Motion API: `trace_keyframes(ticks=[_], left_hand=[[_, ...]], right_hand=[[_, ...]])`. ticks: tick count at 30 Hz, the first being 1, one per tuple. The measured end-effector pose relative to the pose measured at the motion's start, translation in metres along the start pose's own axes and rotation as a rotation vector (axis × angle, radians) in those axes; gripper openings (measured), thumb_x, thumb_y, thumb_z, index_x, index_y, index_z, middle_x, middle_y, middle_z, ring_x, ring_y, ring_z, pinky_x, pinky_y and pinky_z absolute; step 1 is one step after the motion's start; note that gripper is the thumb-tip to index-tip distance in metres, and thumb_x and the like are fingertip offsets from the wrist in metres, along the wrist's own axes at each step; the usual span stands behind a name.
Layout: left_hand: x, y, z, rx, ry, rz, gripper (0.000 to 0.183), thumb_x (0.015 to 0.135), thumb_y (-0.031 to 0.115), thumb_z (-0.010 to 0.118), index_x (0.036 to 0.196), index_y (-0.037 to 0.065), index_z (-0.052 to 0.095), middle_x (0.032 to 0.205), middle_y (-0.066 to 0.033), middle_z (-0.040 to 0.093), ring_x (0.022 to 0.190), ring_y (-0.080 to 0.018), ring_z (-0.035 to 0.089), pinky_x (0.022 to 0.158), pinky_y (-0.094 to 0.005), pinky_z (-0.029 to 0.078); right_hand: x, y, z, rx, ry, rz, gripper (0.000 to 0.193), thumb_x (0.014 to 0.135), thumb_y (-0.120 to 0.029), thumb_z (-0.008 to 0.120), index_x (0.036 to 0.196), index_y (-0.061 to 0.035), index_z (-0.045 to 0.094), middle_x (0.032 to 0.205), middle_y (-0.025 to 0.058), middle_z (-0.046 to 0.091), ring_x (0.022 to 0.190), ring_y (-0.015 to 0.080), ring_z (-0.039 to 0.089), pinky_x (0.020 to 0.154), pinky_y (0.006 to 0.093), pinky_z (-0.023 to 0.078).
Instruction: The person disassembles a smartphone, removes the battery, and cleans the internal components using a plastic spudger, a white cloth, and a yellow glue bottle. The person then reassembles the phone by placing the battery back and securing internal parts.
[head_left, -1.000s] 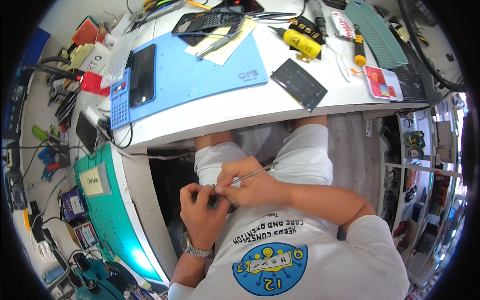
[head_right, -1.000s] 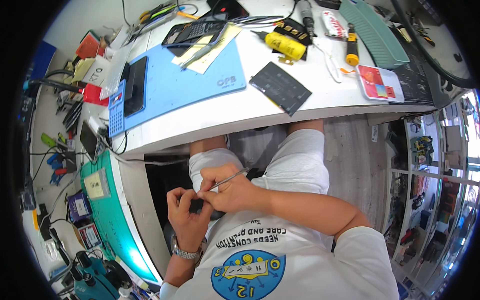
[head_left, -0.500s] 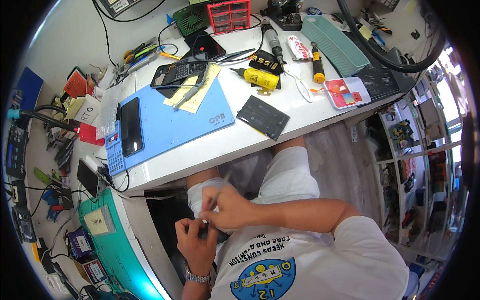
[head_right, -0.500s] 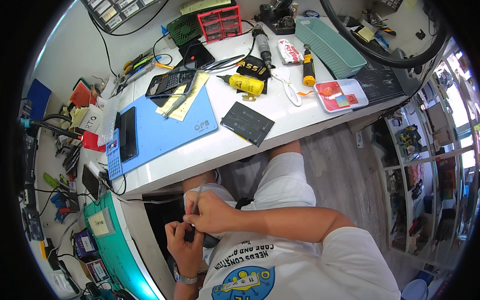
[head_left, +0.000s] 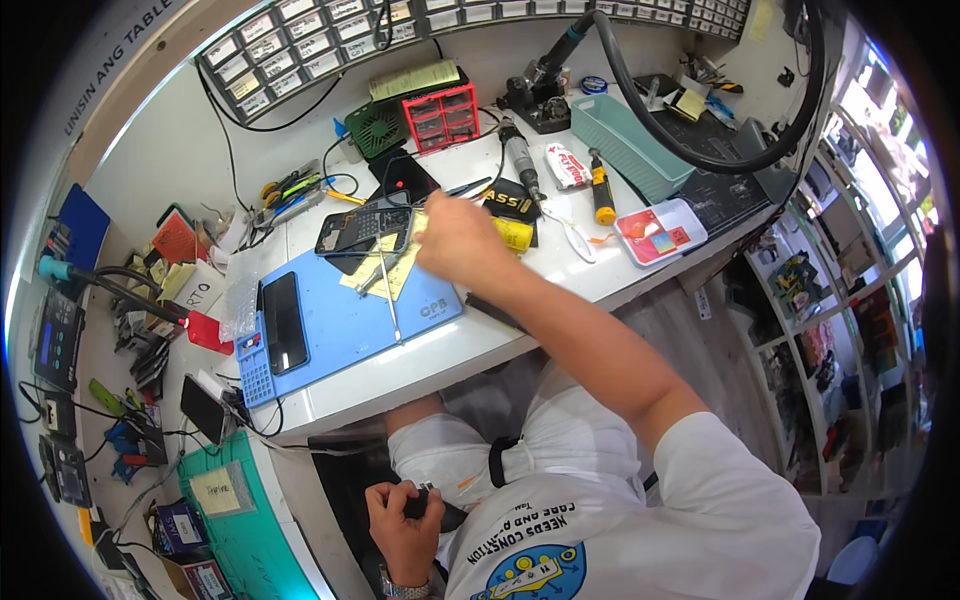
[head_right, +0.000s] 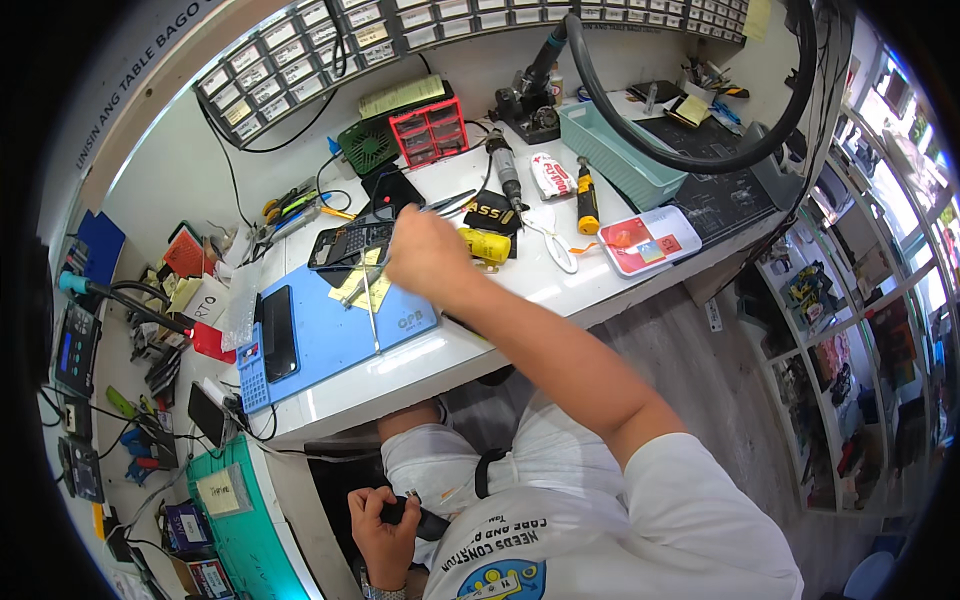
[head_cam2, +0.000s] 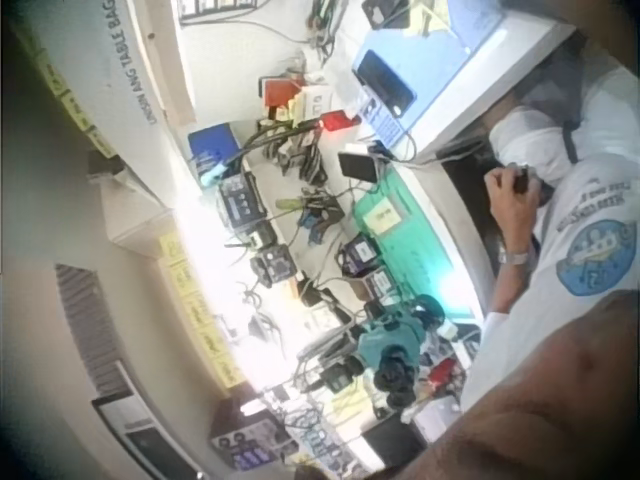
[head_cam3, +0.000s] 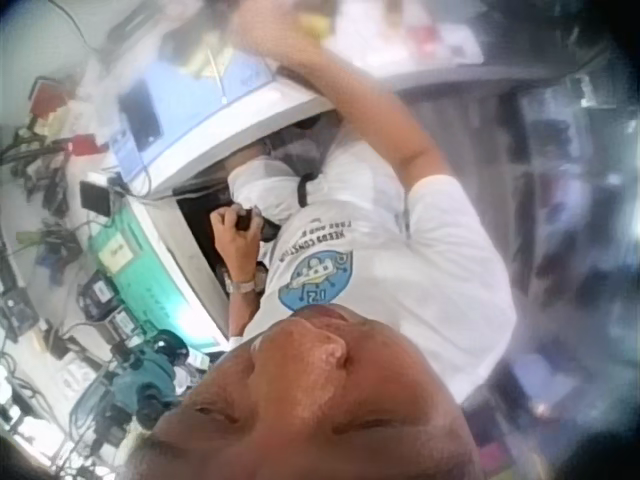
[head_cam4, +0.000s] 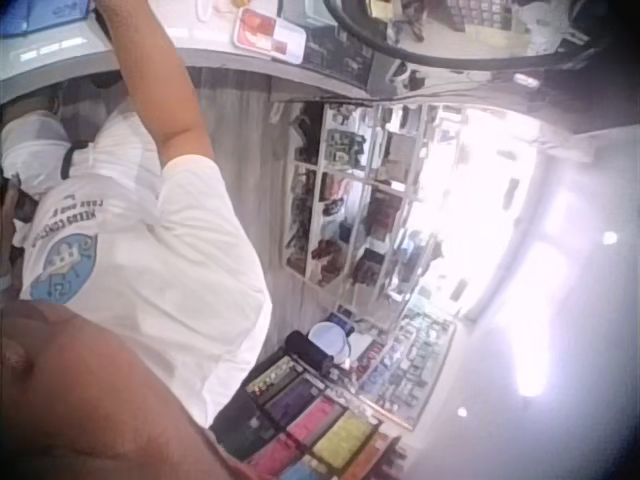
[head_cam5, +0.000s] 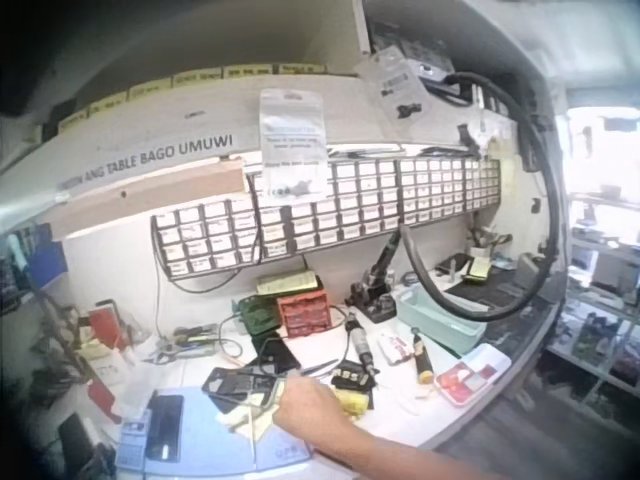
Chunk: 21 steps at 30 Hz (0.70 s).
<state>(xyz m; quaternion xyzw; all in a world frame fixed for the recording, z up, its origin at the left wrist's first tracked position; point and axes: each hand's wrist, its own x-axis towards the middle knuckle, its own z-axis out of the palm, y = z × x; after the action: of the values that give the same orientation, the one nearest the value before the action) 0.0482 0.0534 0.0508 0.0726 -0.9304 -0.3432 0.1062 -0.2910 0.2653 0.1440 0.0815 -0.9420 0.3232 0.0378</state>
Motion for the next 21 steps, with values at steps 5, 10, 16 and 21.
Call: trace_keyframes(ticks=[5, 10, 16, 21], left_hand=[[0.001, 0.004, -0.003, -0.056, 0.003, 0.014, 0.036, 0.078, 0.014, 0.096, 0.107, 0.005, 0.075, 0.102, -0.0105, 0.061, 0.087, -0.0274, 0.066, 0.073, -0.04, 0.058], [0.003, 0.001, -0.002, -0.027, -0.022, 0.026, 0.038, 0.077, 0.014, 0.097, 0.107, 0.006, 0.074, 0.103, -0.0105, 0.06, 0.089, -0.0276, 0.066, 0.072, -0.0406, 0.058], [0.004, -0.005, 0.001, -0.063, -0.02, 0.044, 0.039, 0.075, 0.012, 0.098, 0.105, 0.006, 0.073, 0.103, -0.01, 0.058, 0.09, -0.0273, 0.065, 0.074, -0.039, 0.055], [0.004, -0.002, -0.007, -0.032, -0.03, 0.018, 0.04, 0.075, 0.009, 0.098, 0.105, 0.004, 0.072, 0.103, -0.0095, 0.058, 0.09, -0.0253, 0.064, 0.074, -0.0378, 0.054]], right_hand=[[0.057, 0.082, -0.042, -0.332, -0.029, 0.195, 0.039, 0.083, -0.014, 0.086, 0.117, 0.0054, 0.077, 0.123, 0.0275, 0.08, 0.117, 0.041, 0.078, 0.101, 0.0468, 0.063], [0.073, 0.108, -0.052, -0.428, -0.145, 0.137, 0.058, 0.071, -0.018, 0.101, 0.121, 0.0034, 0.079, 0.126, 0.0257, 0.08, 0.12, 0.0387, 0.078, 0.103, 0.0446, 0.063], [0.083, 0.137, -0.078, -0.151, 0.061, 0.001, 0.035, 0.086, -0.035, 0.091, 0.103, -0.0048, 0.087, 0.101, 0.0231, 0.082, 0.1, 0.0377, 0.08, 0.095, 0.0452, 0.062], [0.052, 0.113, -0.077, 0.672, 0.344, 0.025, 0.037, 0.099, -0.022, 0.088, 0.117, 0.0055, 0.072, 0.097, 0.0209, 0.081, 0.081, 0.0268, 0.08, 0.077, 0.0382, 0.068]])
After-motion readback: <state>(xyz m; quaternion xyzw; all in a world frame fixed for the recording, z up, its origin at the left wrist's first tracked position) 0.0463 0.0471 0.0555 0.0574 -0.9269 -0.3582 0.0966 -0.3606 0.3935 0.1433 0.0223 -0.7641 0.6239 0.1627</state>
